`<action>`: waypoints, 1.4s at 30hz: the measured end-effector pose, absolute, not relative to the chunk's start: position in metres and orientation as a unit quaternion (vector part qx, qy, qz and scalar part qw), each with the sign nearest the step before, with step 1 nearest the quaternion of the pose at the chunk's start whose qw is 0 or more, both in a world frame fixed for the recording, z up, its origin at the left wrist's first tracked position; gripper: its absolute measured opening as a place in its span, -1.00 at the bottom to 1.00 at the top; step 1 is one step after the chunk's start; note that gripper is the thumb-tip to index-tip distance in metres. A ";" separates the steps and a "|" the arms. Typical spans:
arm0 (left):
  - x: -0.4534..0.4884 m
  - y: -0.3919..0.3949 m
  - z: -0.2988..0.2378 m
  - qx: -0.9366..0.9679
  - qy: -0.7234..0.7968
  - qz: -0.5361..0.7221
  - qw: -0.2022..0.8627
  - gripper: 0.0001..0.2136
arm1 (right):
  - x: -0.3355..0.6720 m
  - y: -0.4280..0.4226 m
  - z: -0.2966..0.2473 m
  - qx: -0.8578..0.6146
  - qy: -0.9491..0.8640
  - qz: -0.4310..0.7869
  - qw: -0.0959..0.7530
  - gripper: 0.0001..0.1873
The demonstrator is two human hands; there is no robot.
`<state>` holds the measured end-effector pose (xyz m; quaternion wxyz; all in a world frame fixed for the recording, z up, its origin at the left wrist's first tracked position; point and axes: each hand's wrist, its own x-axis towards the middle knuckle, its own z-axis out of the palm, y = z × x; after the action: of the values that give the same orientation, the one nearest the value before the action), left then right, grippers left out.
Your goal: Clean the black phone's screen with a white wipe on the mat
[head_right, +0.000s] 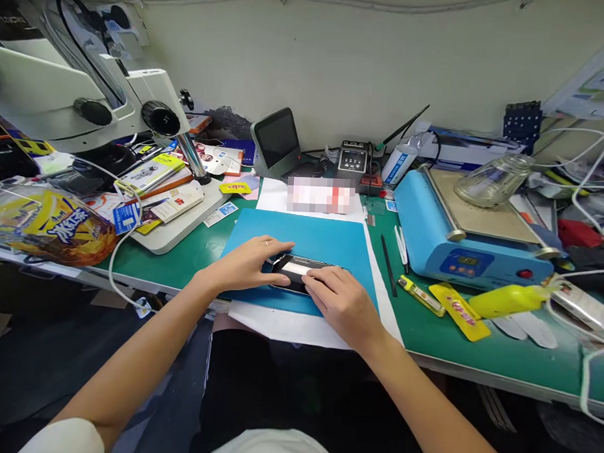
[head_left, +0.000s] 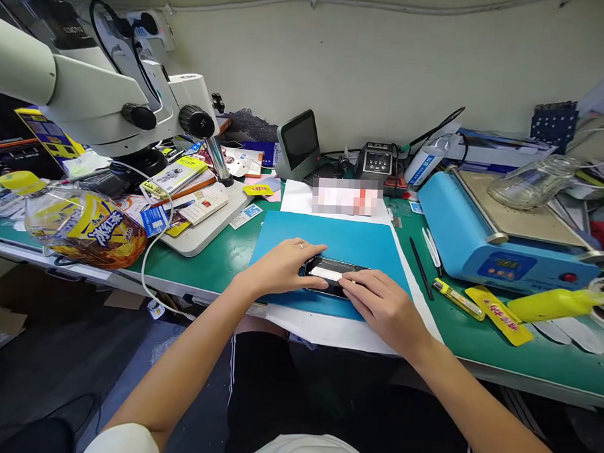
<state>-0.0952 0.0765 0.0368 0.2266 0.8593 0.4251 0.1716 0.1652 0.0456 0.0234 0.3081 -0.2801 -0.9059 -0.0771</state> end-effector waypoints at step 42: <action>-0.110 0.060 0.017 0.822 0.468 0.240 0.220 -0.41 | 0.190 0.060 0.013 -0.377 -0.897 0.054 0.225 -0.54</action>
<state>-0.1099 0.0602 0.0173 0.2201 0.8217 0.4676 0.2402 0.1896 0.0600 0.0125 0.2249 -0.3774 -0.8968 0.0535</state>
